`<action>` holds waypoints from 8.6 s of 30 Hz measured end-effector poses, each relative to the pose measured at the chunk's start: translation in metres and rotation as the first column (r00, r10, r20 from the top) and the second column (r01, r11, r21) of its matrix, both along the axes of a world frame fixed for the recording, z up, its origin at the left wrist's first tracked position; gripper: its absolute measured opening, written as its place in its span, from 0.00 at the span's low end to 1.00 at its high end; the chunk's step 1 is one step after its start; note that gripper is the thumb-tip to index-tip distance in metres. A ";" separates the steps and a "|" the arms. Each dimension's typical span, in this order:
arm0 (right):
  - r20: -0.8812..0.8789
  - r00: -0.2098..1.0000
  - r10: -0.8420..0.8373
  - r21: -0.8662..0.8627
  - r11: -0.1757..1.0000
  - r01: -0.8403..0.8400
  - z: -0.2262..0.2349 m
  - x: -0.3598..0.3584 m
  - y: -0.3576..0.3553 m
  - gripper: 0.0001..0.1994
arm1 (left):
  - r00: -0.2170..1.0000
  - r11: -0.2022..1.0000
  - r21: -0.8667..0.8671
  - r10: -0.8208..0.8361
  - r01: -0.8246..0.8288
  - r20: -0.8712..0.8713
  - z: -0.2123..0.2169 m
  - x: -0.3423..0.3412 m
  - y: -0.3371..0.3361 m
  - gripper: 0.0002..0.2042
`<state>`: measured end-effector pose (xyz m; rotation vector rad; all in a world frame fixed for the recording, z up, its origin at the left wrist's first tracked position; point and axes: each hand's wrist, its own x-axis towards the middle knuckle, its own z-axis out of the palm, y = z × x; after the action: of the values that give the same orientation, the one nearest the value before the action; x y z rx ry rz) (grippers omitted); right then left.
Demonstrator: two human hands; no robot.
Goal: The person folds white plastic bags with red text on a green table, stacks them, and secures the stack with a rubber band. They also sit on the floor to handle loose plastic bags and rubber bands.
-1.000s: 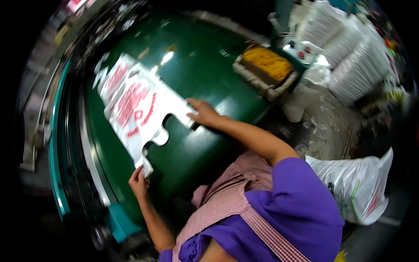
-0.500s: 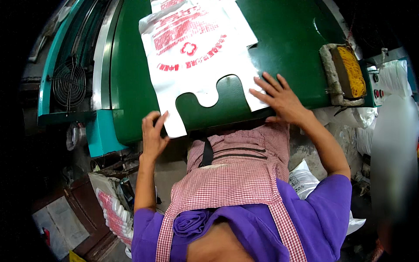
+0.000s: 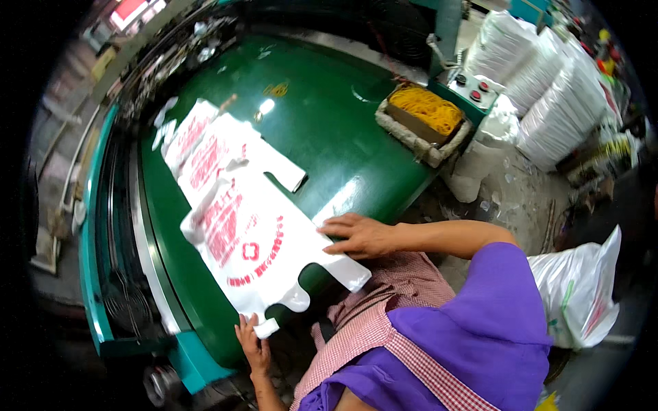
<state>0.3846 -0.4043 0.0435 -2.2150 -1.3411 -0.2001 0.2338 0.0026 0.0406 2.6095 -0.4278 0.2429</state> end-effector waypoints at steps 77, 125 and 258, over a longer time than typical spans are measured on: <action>-0.454 0.891 -0.006 -0.469 0.852 -0.233 0.091 0.053 0.067 0.39 | 0.900 0.944 0.158 -0.213 0.291 -0.381 0.058 0.117 -0.080 0.20; -0.356 0.095 0.930 0.845 0.277 0.457 0.125 0.070 0.031 0.27 | 0.653 -0.118 -0.982 -0.757 -0.147 -0.006 0.058 0.149 -0.104 0.22; -0.252 0.954 0.160 -0.261 0.938 -0.226 0.068 0.055 0.038 0.21 | 0.831 0.945 0.023 -0.275 0.326 -0.484 0.073 0.125 -0.067 0.23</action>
<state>0.4397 -0.3663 0.1111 -2.2316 -1.5239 0.3343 0.3588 -0.0642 0.1134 2.5301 -0.6734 -0.5348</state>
